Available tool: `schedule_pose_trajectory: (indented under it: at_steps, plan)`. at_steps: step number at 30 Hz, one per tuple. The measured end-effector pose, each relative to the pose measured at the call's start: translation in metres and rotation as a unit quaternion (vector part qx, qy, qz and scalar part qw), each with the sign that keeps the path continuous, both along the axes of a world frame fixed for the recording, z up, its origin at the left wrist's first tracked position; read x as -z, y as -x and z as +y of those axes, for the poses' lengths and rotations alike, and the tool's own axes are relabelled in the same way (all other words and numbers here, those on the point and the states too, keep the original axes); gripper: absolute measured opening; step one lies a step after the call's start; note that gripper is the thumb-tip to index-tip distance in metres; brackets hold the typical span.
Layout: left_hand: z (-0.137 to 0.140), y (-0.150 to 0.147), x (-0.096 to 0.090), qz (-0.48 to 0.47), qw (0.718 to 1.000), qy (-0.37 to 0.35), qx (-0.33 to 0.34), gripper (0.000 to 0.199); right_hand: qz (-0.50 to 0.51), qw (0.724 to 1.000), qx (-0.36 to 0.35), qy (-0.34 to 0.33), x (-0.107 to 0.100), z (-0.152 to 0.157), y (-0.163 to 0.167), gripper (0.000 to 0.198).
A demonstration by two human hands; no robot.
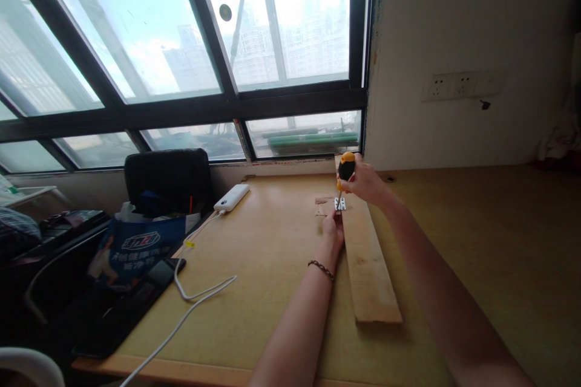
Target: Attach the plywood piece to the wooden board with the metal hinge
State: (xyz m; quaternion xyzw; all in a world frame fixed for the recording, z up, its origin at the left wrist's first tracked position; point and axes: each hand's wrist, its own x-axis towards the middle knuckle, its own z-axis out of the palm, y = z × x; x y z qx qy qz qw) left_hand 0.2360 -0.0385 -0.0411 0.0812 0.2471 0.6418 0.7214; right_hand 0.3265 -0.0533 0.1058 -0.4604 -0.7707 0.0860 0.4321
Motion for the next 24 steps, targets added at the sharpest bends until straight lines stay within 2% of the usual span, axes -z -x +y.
schedule_pose_trajectory:
  at_steps: [9, 12, 18, 21, 24]
  plan:
    - [-0.004, 0.001, -0.002, 0.05, 0.999, -0.011, -0.005, 0.009, 0.022, 0.999, 0.015, 0.043, 0.001, 0.004, -0.001, 0.039]
    - [-0.004, 0.001, -0.002, 0.054, 0.998, -0.012, 0.0, 0.01, 0.029, 0.999, 0.026, 0.027, 0.001, 0.004, -0.002, 0.04]
    - [-0.003, 0.001, -0.002, 0.062, 0.998, -0.028, -0.003, 0.013, 0.019, 0.989, 0.136, -0.055, 0.004, 0.004, 0.004, 0.044]
    - [-0.002, 0.002, -0.001, 0.064, 0.997, -0.035, -0.007, 0.011, 0.052, 0.981, 0.18, -0.056, 0.007, 0.005, 0.01, 0.041]
    - [-0.001, 0.002, 0.002, 0.064, 0.997, -0.033, -0.011, 0.008, 0.093, 0.98, 0.175, -0.034, 0.008, 0.005, 0.012, 0.041]
